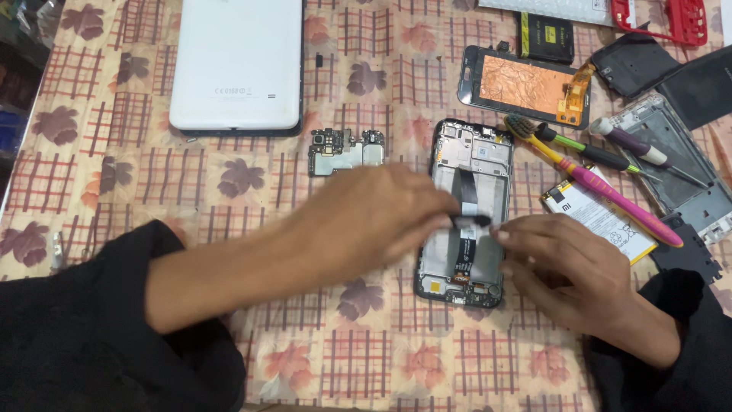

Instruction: The person disassembles a smartphone by removing the battery and motherboard, then cleans the internal frame with a brush. They reposition the battery and motherboard, and use a screwdriver to adjust internal components.

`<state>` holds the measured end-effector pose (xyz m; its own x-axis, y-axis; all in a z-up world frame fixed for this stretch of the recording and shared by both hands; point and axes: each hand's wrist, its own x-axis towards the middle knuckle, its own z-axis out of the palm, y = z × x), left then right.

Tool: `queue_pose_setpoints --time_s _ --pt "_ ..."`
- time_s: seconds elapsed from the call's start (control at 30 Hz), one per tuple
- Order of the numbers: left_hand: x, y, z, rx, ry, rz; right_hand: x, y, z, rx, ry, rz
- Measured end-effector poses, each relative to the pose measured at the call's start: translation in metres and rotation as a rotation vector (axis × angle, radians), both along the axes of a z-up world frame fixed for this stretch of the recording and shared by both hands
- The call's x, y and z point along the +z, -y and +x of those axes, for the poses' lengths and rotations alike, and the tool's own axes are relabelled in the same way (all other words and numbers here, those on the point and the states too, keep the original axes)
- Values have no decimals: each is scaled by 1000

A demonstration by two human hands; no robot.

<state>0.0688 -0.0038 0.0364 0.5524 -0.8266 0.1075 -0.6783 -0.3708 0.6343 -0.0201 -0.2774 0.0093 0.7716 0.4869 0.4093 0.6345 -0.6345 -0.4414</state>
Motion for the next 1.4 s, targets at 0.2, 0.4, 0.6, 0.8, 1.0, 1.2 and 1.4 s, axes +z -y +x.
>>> queue_pose_setpoints --time_s 0.2,0.4,0.6,0.8,1.0,1.2,1.4 --pt "-22 16 -38 -101 -141 -233 0 -1 1 272 93 45" --pt "-26 16 -42 -4 -392 -247 8 -2 -5 203 82 65" --pt "-40 10 -35 -37 -266 -371 11 -2 3 206 80 31" --pt "-49 4 -44 -117 -146 -335 11 2 7 294 64 -22" --pt "-51 -4 -47 -91 -15 -330 14 -3 5 311 49 -18" --pt "-48 -6 -49 -89 135 -298 15 -4 4 309 57 -57" --pt "-45 -6 -48 -88 121 -222 8 -3 4 313 46 -78"
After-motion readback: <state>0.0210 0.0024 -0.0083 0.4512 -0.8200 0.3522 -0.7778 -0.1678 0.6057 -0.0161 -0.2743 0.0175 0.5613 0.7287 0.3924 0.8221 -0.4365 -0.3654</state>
